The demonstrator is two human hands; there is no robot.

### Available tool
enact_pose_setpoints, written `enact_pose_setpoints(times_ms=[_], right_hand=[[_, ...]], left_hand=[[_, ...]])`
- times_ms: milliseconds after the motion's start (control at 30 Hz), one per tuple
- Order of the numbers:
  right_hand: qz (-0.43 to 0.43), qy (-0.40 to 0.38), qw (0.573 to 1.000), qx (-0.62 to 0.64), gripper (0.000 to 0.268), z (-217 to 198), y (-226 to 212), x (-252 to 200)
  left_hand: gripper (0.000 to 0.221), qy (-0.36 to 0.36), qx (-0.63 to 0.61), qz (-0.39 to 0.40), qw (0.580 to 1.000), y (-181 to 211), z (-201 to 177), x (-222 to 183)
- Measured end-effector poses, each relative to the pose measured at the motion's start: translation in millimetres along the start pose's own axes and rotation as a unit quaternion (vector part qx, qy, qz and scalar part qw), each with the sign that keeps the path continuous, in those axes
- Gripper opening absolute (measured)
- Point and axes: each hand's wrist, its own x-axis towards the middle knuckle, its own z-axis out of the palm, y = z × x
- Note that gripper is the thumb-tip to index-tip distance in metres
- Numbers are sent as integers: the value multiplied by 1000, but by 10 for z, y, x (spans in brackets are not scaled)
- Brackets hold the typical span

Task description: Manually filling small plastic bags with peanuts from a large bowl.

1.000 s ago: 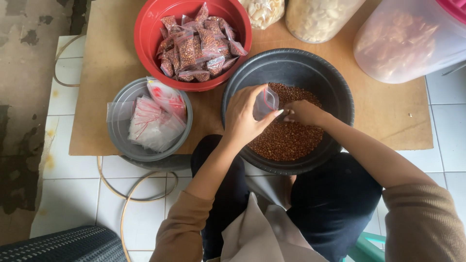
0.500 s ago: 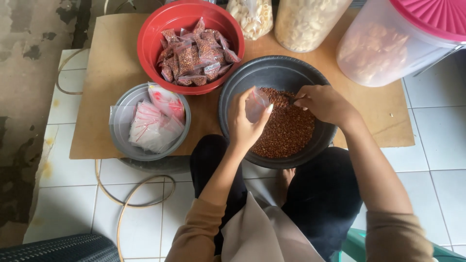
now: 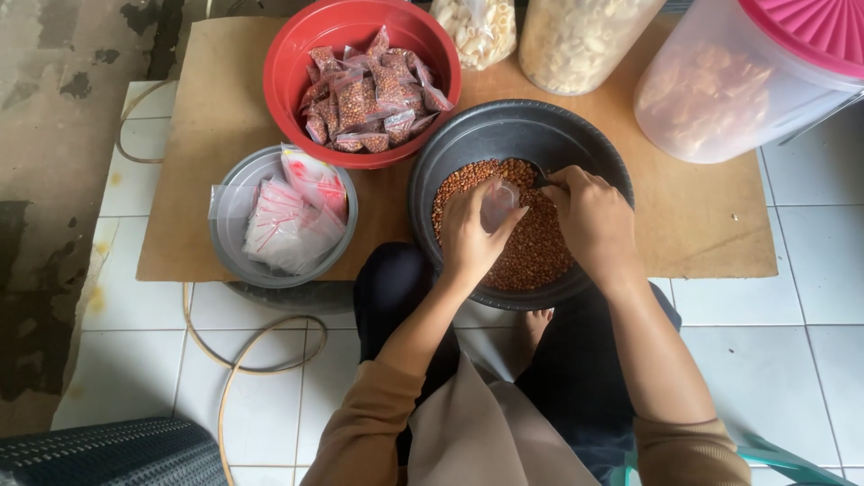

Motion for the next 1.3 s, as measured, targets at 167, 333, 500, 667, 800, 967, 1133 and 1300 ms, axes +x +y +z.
enact_pose_setpoints(times_ms=[167, 333, 500, 667, 800, 967, 1133, 1300], right_hand=[[-23, 28, 999, -5, 17, 72, 31, -9], [-26, 39, 999, -3, 17, 19, -20, -22], [-39, 49, 998, -2, 17, 19, -39, -31], [-57, 61, 996, 3, 16, 8, -78, -42], [-79, 86, 993, 2, 15, -1, -87, -29], [-88, 102, 991, -18, 14, 72, -5, 118], [-49, -41, 996, -64, 12, 693, 584, 528], [8, -174, 958, -230, 11, 1630, 1195, 851]], left_hand=[[59, 10, 17, 4, 1000, 77, -69, 48], [61, 9, 37, -5, 999, 31, -25, 25], [61, 14, 48, -17, 999, -54, 17, -16], [60, 16, 48, -23, 998, -55, 14, -28], [59, 22, 44, -25, 998, -57, 28, -10], [58, 23, 32, -24, 999, -51, 12, -9], [57, 16, 22, -29, 999, -52, 9, -28], [54, 13, 17, -36, 999, -53, -10, -7]])
